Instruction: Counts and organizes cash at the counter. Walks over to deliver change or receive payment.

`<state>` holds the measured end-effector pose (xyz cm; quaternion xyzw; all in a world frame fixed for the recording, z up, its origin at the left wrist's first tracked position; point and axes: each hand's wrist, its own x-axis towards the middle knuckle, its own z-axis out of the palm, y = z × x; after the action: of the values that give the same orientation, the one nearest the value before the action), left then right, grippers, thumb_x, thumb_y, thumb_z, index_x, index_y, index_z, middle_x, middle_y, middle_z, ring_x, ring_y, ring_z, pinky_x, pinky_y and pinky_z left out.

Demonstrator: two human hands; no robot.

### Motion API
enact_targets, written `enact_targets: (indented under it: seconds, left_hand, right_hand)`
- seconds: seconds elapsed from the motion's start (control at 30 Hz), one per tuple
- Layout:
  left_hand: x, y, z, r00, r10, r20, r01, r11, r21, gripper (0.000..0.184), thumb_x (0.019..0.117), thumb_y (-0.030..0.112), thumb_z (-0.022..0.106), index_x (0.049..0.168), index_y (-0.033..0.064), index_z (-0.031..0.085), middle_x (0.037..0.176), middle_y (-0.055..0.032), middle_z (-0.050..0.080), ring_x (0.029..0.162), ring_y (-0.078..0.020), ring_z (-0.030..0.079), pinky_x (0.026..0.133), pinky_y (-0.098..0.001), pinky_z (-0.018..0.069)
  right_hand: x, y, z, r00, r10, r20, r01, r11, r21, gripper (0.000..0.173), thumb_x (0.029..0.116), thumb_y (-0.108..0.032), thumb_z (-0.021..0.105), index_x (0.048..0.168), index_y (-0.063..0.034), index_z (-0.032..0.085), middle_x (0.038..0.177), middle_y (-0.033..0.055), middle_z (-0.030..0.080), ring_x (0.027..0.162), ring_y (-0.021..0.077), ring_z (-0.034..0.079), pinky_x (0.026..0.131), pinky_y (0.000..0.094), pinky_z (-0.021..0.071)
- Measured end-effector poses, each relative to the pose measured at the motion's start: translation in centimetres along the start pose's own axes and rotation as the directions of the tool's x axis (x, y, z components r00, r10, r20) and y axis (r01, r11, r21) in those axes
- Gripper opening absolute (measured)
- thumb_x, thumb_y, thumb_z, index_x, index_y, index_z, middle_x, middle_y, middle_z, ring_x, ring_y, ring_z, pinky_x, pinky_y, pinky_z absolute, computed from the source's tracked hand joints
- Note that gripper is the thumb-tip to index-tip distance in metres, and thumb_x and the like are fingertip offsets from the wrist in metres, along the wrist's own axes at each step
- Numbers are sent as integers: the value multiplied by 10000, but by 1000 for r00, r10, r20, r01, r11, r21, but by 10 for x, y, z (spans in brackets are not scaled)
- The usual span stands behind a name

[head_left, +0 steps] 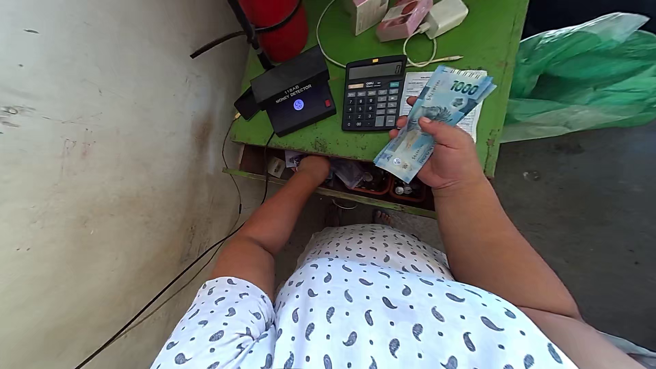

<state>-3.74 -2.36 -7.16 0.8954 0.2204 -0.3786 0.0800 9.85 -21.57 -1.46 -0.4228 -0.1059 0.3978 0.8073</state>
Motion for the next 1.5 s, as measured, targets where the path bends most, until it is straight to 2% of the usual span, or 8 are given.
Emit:
enact_targets:
  seconds: [0.13, 0.3, 0.47, 0.67, 1.1, 1.23, 1.37, 1.5]
  left_hand:
    - [-2, -29, -4, 986, 168, 5, -166, 980, -107, 207, 985, 175, 663, 1094, 13, 732, 1144, -235, 696, 1134, -431, 651, 947, -653, 515]
    - [-62, -69, -40, 870, 395, -294, -485, 791, -374, 177, 1013, 76, 614, 1105, 48, 763, 1073, -132, 745, 1023, -260, 708, 965, -504, 547]
    - [-71, -91, -59, 919, -79, -385, -347, 296, -890, 208, 992, 65, 654, 1189, -1, 661, 1030, -98, 707, 863, -133, 693, 778, -320, 603]
    - [-12, -100, -44, 786, -560, -262, -396, -130, -909, 277, 992, 44, 654, 1252, -34, 600, 1118, -145, 669, 888, -147, 688, 777, -277, 599]
    - [-8, -93, -48, 716, -610, -339, -412, 24, -911, 251, 989, 65, 660, 1214, -39, 621, 1093, -169, 691, 912, -181, 712, 811, -338, 616]
    - [-48, -59, -50, 737, -514, -438, -393, 201, -897, 263, 1008, 157, 650, 1207, -13, 627, 1056, -155, 710, 888, -203, 726, 822, -395, 623]
    - [-87, 3, -32, 508, -250, -824, -568, 622, -539, 212, 1029, 142, 596, 1142, -18, 678, 1027, -130, 733, 844, -180, 720, 784, -374, 616]
    - [-85, 31, -15, 300, 181, -937, -659, 749, -66, 181, 1004, 83, 570, 1023, -26, 713, 1245, -188, 709, 1227, -313, 668, 1048, -449, 545]
  right_hand:
    - [3, 6, 9, 1000, 32, 1, -31, 998, -47, 368, 1059, -116, 407, 1418, -89, 479, 1049, 51, 724, 916, 164, 735, 834, 329, 633]
    - [6, 7, 17, 998, 34, 45, -26, 985, -173, 370, 1030, -103, 471, 1396, -74, 509, 1014, 47, 735, 867, 147, 732, 794, 303, 632]
    - [11, 6, 30, 998, 43, 48, -35, 986, -165, 345, 1045, -95, 450, 1383, -69, 513, 1024, 50, 738, 882, 145, 734, 804, 296, 628]
    - [12, 4, 34, 996, 63, 69, -51, 986, -158, 363, 1048, -94, 447, 1405, -62, 503, 1044, 62, 730, 897, 162, 733, 819, 315, 629]
    - [11, 2, 41, 995, 90, 51, -79, 979, -189, 354, 1056, -111, 430, 1395, -59, 518, 1034, 71, 731, 896, 164, 733, 814, 322, 628]
    - [13, 2, 51, 953, 288, -97, -293, 955, -42, 357, 1120, -323, 361, 1334, -107, 547, 1029, 82, 734, 883, 188, 740, 771, 344, 632]
    - [13, 13, 54, 876, 447, -182, -451, 892, 21, 554, 1072, -558, 356, 1369, -118, 514, 1106, 115, 714, 957, 249, 730, 782, 405, 628]
    - [10, 21, 50, 904, 427, -25, -423, 901, 94, 645, 1051, -640, 245, 1320, -137, 548, 1058, 73, 717, 957, 181, 715, 820, 378, 617]
